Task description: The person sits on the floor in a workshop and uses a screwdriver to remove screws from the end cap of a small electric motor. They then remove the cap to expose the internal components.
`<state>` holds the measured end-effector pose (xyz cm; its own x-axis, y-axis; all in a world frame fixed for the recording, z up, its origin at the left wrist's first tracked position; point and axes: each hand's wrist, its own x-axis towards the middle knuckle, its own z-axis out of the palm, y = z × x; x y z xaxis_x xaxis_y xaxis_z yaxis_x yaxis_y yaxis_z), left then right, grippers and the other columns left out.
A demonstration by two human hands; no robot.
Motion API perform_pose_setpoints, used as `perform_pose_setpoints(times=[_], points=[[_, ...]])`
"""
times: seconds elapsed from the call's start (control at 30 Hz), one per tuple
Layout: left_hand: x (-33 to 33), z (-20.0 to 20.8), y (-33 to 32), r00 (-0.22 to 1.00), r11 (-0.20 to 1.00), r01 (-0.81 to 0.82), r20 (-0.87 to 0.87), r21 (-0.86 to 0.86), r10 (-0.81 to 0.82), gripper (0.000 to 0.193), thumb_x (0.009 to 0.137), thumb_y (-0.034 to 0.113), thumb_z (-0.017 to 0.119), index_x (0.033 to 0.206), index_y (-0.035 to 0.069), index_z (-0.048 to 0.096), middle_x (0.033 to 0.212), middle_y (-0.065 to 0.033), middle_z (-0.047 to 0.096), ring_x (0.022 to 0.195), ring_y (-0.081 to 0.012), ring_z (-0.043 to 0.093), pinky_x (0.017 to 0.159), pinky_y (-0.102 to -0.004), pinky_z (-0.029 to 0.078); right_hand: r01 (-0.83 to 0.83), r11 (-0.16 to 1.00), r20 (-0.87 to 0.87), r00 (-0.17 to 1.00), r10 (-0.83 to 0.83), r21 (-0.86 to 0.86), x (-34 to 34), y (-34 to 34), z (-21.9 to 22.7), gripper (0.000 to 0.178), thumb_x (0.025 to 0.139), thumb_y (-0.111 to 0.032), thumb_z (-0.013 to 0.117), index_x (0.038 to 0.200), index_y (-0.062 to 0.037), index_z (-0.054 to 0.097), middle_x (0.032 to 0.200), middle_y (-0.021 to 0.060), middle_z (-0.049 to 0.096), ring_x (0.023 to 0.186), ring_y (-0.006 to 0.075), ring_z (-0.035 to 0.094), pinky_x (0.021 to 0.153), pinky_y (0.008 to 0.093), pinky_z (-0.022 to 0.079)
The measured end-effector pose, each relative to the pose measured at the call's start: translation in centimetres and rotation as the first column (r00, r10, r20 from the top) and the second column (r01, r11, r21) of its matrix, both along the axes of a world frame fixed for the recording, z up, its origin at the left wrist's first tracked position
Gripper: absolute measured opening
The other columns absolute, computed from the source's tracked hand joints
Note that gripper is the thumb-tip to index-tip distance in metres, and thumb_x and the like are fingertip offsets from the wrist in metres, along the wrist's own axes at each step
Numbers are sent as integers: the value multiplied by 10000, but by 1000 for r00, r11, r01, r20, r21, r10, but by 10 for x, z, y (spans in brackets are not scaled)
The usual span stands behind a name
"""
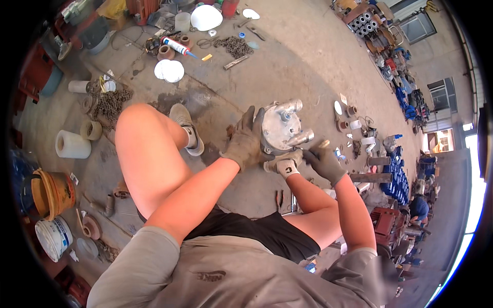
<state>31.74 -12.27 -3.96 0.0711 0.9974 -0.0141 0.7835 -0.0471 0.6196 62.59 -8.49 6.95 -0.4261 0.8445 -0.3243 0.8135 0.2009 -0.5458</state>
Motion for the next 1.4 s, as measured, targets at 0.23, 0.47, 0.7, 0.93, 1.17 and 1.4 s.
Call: perform_pose_setpoints(times=[0.23,0.47,0.7,0.93,1.17,1.4], points=[[2,18,-3,985,999,-9,172,53,0,1449,785,539,959,1794,47,44,1775,-310,231,1641,-496,279,1342,-589,282,395,618,-215,698,-683,-679,10,-58,-32,524,1213,-505,502,967,-95,716,733,21,650,559,116,544,508,282,401],[9,6,1,991,990,-8,136,142,-11,1490,752,622,955,1769,44,33,1731,-304,288,1569,-519,346,1314,-596,313,315,222,-211,68,-975,-923,-61,-108,-37,419,1213,-518,486,916,-225,525,722,-52,449,535,91,356,490,264,302],[11,10,1,994,982,-14,108,189,-7,1472,719,531,1007,1757,36,88,1662,-350,312,1505,-536,434,1278,-548,396,462,375,-271,277,-922,-804,-78,-103,-27,567,1198,-607,458,868,-149,521,740,91,600,579,182,488,552,314,405],[19,10,14,991,982,-2,133,187,-23,1411,680,524,1032,1707,0,219,1599,-292,463,1465,-459,488,1265,-500,421,577,455,-442,174,-880,-679,-93,-124,-69,600,1223,-542,432,916,-62,620,753,113,677,573,203,611,525,365,472],[19,35,5,981,978,-29,193,206,-11,1367,672,560,1046,1684,57,277,1568,-270,492,1420,-412,553,1203,-495,475,502,416,-506,-51,-861,-759,-114,-99,-45,288,1178,-331,589,1135,-59,674,907,40,703,721,152,656,665,316,547],[26,35,2,994,986,-34,112,165,15,1407,688,553,1035,1700,27,209,1589,-264,419,1464,-429,500,1234,-472,471,700,643,-680,310,-664,-309,-84,-74,-39,223,1147,-227,661,1231,-39,746,994,63,759,835,150,691,742,308,559]])
